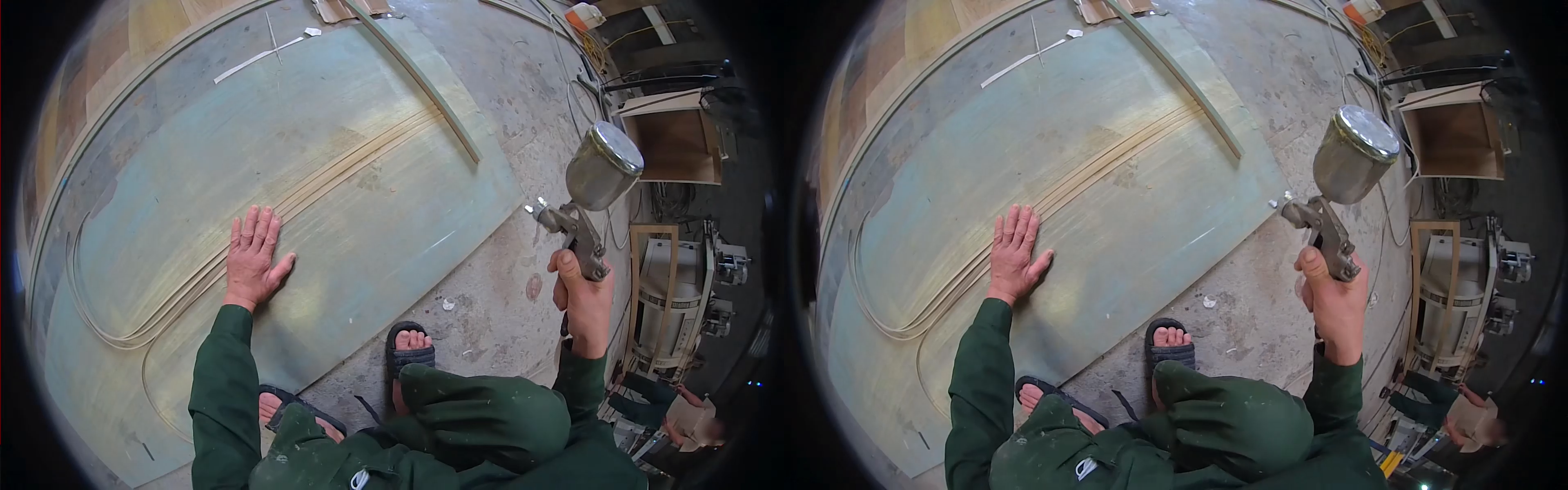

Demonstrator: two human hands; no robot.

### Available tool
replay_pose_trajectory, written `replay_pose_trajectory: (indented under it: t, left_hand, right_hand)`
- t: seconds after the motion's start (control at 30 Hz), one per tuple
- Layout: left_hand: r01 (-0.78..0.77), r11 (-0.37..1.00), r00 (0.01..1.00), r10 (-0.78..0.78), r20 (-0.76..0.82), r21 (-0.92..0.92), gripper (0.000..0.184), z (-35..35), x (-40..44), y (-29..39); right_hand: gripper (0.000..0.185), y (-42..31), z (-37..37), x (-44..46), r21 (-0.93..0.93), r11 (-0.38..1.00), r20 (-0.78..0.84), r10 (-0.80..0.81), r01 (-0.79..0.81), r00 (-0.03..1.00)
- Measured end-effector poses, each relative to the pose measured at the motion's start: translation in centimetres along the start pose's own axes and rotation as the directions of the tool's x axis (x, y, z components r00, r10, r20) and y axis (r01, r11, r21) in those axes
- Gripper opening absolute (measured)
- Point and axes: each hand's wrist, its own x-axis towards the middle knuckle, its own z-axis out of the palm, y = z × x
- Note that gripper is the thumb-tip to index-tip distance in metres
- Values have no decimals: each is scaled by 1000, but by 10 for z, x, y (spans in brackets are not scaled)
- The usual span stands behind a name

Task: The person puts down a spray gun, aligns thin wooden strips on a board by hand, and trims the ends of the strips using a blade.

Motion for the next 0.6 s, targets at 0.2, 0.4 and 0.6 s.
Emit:
replay_pose_trajectory:
  t: [0.2,0.4,0.6]
  left_hand:
    - [3,1000,1000,-3,3,13,86,3,-1,-1]
    - [0,1000,1000,0,2,20,86,2,-1,-1]
    - [2,1000,1000,-2,-4,13,86,3,-1,-1]
  right_hand:
    - [45,-12,9,-30,142,984,208,73,-104,975]
    - [58,-13,19,-45,166,966,415,115,-200,903]
    - [39,-22,25,-51,193,928,466,198,-318,862]
